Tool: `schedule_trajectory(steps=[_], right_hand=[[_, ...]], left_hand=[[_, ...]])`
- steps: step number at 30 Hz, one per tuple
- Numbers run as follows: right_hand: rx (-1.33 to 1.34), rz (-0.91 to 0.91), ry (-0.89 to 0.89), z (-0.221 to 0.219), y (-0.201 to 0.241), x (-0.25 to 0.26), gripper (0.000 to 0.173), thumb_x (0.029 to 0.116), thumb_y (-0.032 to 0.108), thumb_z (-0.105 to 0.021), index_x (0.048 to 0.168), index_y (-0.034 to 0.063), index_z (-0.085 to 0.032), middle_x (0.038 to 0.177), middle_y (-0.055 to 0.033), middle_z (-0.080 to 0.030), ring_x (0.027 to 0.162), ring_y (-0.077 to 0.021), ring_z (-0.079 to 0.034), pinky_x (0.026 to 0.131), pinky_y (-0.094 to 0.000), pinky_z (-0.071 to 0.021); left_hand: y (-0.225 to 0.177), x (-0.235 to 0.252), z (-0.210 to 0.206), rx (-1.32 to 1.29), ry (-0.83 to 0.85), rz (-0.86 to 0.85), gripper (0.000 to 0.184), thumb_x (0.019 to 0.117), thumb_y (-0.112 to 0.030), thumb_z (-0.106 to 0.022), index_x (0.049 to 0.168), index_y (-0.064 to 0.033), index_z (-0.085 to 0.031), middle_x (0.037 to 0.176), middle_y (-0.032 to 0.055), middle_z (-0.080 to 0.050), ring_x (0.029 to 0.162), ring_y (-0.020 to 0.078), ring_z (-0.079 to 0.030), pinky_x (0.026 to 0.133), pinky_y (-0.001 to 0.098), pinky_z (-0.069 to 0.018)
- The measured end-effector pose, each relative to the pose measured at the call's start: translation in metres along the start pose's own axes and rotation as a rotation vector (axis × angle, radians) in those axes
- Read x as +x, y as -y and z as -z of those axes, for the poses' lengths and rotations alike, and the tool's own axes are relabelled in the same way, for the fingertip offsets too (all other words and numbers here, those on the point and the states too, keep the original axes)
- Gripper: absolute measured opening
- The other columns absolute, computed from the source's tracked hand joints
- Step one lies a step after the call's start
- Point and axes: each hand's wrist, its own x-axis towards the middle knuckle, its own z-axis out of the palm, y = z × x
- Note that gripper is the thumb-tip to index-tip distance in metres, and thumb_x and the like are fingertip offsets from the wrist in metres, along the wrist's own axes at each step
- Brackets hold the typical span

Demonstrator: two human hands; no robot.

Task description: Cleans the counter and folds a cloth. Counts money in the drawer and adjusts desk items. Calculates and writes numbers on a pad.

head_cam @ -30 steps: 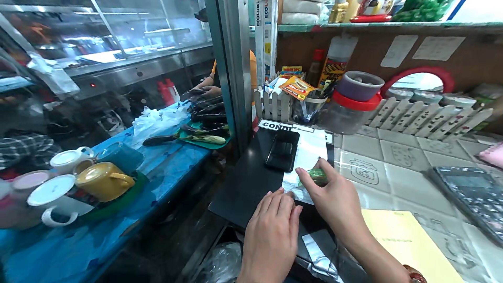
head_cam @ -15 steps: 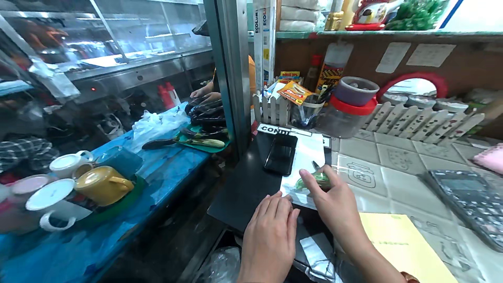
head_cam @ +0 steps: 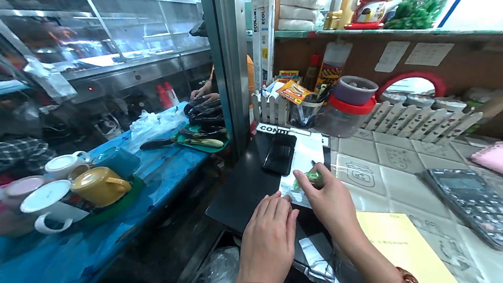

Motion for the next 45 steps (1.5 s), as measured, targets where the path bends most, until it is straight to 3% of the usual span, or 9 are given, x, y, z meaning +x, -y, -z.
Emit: schedule_trajectory(steps=[8,18,25,32,45], right_hand=[[-0.01,0.005,0.006,0.002,0.0,0.001,0.039,0.0954,0.06,-0.063,0.093,0.0212,-0.062,0.063,0.0013,-0.056,0.058,-0.0185,-0.059,0.052,-0.0431,-0.0452],[0.051,0.04,-0.055,0.002,-0.007,0.0,0.035,0.0955,0.053,-0.066,0.087,0.0205,-0.06,0.06,0.0041,-0.052,0.054,-0.013,-0.054,0.05,-0.0373,-0.0434],[0.2,-0.042,-0.046,0.002,-0.011,-0.001,0.036,0.0951,0.057,-0.066,0.092,0.0206,-0.064,0.062,0.0025,-0.061,0.052,-0.0132,-0.06,0.049,-0.0371,-0.0496],[0.096,-0.033,-0.015,-0.003,-0.007,-0.002,0.042,0.0931,0.065,-0.062,0.091,0.0228,-0.063,0.063,0.0031,-0.057,0.059,-0.0153,-0.06,0.054,-0.0412,-0.0467],[0.05,0.031,-0.035,-0.002,-0.007,-0.001,0.035,0.0938,0.056,-0.067,0.089,0.0216,-0.061,0.062,0.0048,-0.055,0.057,-0.0125,-0.057,0.053,-0.0382,-0.0457]], left_hand=[[0.0,0.0,0.001,0.001,0.005,0.006,0.041,0.1084,-0.037,-0.042,0.107,-0.0125,-0.074,0.12,-0.0021,-0.074,0.126,0.0149,-0.064,0.109,0.034,-0.0505],[0.0,0.001,0.001,0.006,0.011,0.009,0.041,0.1084,-0.037,-0.041,0.112,-0.0127,-0.074,0.121,-0.0024,-0.074,0.126,0.0148,-0.064,0.109,0.0334,-0.05],[0.001,0.001,0.001,-0.028,-0.003,0.021,0.042,0.1086,-0.037,-0.042,0.113,-0.0113,-0.075,0.121,-0.0009,-0.074,0.125,0.0149,-0.064,0.111,0.0338,-0.049],[0.0,0.0,0.002,-0.035,0.011,0.031,0.04,0.1085,-0.036,-0.042,0.109,-0.0113,-0.074,0.123,-0.002,-0.074,0.127,0.0148,-0.063,0.111,0.0339,-0.0485],[0.0,0.001,0.002,-0.015,0.01,0.02,0.04,0.1081,-0.037,-0.044,0.109,-0.0119,-0.074,0.121,-0.0024,-0.074,0.126,0.0142,-0.063,0.111,0.033,-0.0488]])
